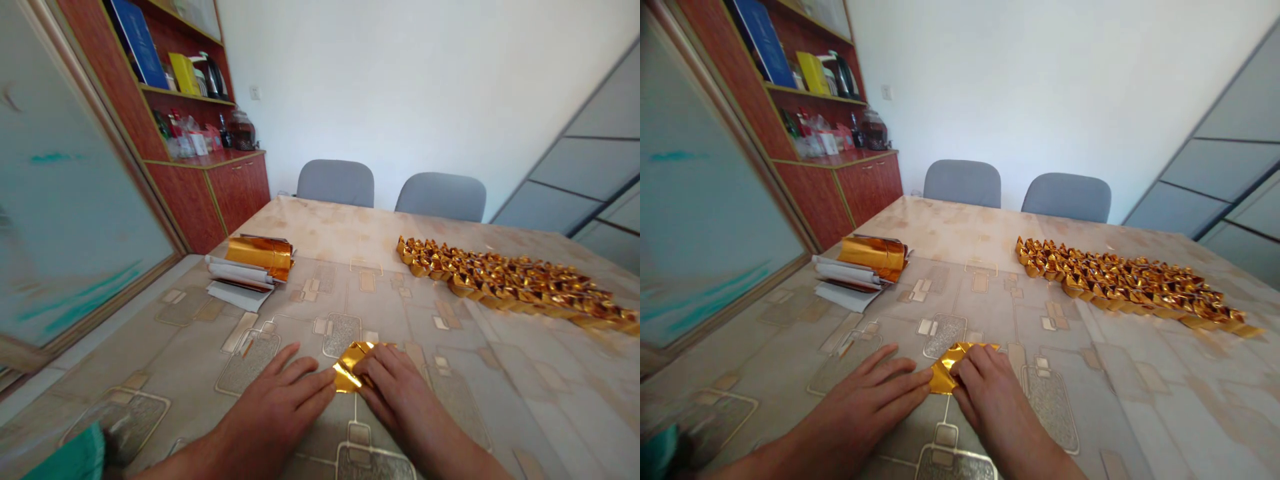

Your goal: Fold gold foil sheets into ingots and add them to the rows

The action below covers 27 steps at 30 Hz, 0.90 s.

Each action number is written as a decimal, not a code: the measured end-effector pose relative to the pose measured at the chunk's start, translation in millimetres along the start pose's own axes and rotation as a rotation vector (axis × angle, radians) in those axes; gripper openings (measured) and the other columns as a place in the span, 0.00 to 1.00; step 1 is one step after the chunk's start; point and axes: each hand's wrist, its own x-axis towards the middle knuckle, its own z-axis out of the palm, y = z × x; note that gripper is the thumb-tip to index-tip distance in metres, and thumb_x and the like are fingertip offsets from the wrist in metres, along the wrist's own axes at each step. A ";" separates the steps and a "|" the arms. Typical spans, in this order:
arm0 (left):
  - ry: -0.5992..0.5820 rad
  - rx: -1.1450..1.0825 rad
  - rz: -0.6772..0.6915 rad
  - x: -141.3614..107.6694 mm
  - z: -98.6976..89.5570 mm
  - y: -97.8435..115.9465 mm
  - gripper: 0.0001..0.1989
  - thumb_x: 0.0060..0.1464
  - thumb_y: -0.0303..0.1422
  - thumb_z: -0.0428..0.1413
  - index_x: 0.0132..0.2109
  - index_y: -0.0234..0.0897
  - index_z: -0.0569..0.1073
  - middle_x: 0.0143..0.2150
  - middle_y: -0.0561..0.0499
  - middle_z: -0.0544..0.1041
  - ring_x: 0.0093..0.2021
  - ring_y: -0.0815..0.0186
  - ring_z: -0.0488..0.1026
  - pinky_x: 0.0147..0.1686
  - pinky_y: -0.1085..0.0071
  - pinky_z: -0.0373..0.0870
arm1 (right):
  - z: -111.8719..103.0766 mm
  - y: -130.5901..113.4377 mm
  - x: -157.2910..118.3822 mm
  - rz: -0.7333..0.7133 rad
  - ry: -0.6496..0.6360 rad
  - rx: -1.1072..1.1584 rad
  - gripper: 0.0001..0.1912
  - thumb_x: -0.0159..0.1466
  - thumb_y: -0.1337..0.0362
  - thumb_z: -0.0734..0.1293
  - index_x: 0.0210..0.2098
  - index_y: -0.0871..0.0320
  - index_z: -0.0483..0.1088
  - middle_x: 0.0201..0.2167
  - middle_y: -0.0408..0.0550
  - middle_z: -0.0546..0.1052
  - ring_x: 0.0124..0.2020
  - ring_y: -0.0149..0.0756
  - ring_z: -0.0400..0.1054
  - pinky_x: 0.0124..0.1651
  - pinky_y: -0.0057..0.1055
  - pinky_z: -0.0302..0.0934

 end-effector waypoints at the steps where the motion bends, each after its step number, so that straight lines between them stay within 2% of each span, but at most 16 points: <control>1: 0.009 -0.010 -0.023 5.3 3.6 0.0 0.13 0.66 0.26 0.47 0.51 0.39 0.73 0.48 0.51 0.79 0.45 0.63 0.71 0.61 0.55 0.55 | -1.2 -0.3 0.1 0.006 0.001 0.026 0.06 0.66 0.72 0.67 0.41 0.56 0.69 0.41 0.49 0.75 0.42 0.44 0.69 0.45 0.43 0.66; 3: 0.085 -0.008 -0.009 17.6 11.2 -1.4 0.11 0.67 0.29 0.48 0.37 0.37 0.73 0.34 0.53 0.76 0.36 0.64 0.69 0.56 0.56 0.61 | -3.6 -0.7 -0.4 0.021 0.017 0.078 0.06 0.66 0.72 0.66 0.41 0.56 0.68 0.41 0.49 0.74 0.43 0.42 0.68 0.45 0.40 0.66; 4: 0.098 0.002 0.010 23.9 14.4 -2.8 0.12 0.67 0.31 0.49 0.35 0.37 0.72 0.30 0.53 0.74 0.33 0.63 0.68 0.51 0.59 0.64 | -4.7 -0.6 -1.0 0.036 0.033 0.091 0.06 0.66 0.72 0.67 0.41 0.56 0.68 0.41 0.49 0.74 0.43 0.42 0.68 0.45 0.40 0.65; 6: 0.057 0.024 0.022 35.6 18.4 -6.1 0.11 0.66 0.33 0.52 0.34 0.37 0.72 0.30 0.52 0.73 0.32 0.63 0.66 0.42 0.64 0.66 | -6.5 0.1 -2.3 0.075 0.072 0.080 0.10 0.63 0.71 0.69 0.43 0.55 0.68 0.43 0.49 0.74 0.44 0.44 0.67 0.46 0.42 0.65; 8: -0.009 0.024 0.022 43.9 19.0 -8.5 0.10 0.65 0.34 0.53 0.35 0.37 0.72 0.32 0.52 0.73 0.34 0.63 0.67 0.38 0.67 0.65 | -7.2 1.5 -3.5 0.110 0.102 0.055 0.18 0.59 0.70 0.72 0.47 0.55 0.67 0.45 0.50 0.74 0.45 0.46 0.67 0.48 0.45 0.64; 11: -0.061 0.003 0.011 48.7 17.9 -10.1 0.08 0.67 0.33 0.51 0.46 0.37 0.73 0.46 0.49 0.77 0.42 0.62 0.70 0.43 0.65 0.65 | -5.5 4.1 -5.0 0.117 0.111 0.030 0.22 0.58 0.70 0.73 0.50 0.55 0.67 0.46 0.50 0.75 0.46 0.47 0.68 0.49 0.47 0.64; 14: -0.107 -0.009 -0.001 48.5 17.7 -11.3 0.16 0.68 0.32 0.48 0.60 0.37 0.67 0.60 0.46 0.72 0.51 0.61 0.69 0.52 0.62 0.64 | -1.7 6.0 -5.8 0.103 0.146 -0.011 0.29 0.57 0.70 0.71 0.57 0.57 0.63 0.47 0.53 0.76 0.47 0.47 0.69 0.49 0.47 0.64; 17: -0.147 -0.016 0.005 48.5 17.7 -13.3 0.20 0.68 0.32 0.48 0.65 0.37 0.63 0.62 0.46 0.72 0.53 0.61 0.69 0.57 0.60 0.62 | 0.8 6.5 -6.3 0.084 0.183 -0.080 0.34 0.57 0.70 0.69 0.62 0.59 0.59 0.47 0.54 0.77 0.45 0.48 0.70 0.47 0.47 0.66; 23: -0.162 0.002 -0.020 47.9 15.3 -15.5 0.21 0.68 0.32 0.48 0.66 0.42 0.62 0.62 0.50 0.72 0.56 0.61 0.68 0.66 0.50 0.48 | -1.3 6.4 -10.4 0.084 0.250 -0.260 0.31 0.57 0.65 0.70 0.58 0.61 0.62 0.46 0.56 0.79 0.42 0.51 0.72 0.45 0.49 0.65; 27: -0.183 0.005 -0.038 46.9 14.7 -14.6 0.22 0.69 0.33 0.47 0.67 0.44 0.60 0.63 0.53 0.71 0.57 0.61 0.68 0.67 0.49 0.46 | -3.6 7.4 -12.1 0.089 0.300 -0.304 0.29 0.56 0.62 0.72 0.56 0.60 0.65 0.42 0.54 0.80 0.39 0.49 0.72 0.44 0.46 0.63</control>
